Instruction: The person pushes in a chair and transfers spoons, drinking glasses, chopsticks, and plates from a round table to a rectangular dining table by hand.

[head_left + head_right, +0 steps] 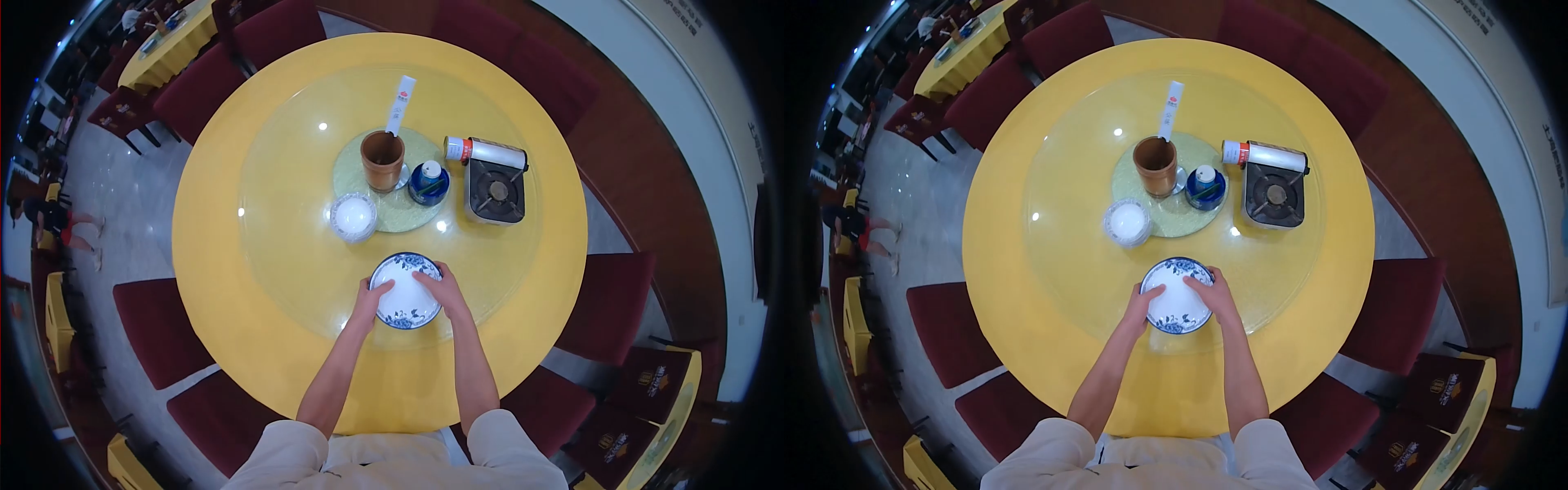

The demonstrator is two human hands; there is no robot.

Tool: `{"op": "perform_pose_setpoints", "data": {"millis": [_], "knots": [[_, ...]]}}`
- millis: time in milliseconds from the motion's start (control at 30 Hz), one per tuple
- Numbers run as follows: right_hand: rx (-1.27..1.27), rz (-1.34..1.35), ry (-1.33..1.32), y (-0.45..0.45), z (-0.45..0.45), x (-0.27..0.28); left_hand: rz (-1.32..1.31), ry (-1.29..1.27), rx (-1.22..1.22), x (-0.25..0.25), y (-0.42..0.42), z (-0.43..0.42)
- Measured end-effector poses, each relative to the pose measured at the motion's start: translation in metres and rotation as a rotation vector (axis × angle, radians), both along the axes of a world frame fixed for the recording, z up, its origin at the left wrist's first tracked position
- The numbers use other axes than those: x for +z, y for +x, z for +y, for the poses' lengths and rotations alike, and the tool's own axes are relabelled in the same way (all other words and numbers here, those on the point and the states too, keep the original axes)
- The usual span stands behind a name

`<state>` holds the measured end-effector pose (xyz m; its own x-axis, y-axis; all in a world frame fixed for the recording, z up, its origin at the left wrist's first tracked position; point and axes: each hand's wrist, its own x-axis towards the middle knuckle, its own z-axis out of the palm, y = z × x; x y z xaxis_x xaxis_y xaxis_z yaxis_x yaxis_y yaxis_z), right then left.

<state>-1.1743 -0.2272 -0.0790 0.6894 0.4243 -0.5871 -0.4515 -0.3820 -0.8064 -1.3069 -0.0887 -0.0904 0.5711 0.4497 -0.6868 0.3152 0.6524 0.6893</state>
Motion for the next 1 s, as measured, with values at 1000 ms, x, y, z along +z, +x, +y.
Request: {"op": "perform_pose_setpoints", "data": {"millis": [1000], "knots": [[0.222,0.125,0.339,-0.353,-0.189,0.239,-0.247,0.172,0.013,0.233,-0.382,-0.187]]}}
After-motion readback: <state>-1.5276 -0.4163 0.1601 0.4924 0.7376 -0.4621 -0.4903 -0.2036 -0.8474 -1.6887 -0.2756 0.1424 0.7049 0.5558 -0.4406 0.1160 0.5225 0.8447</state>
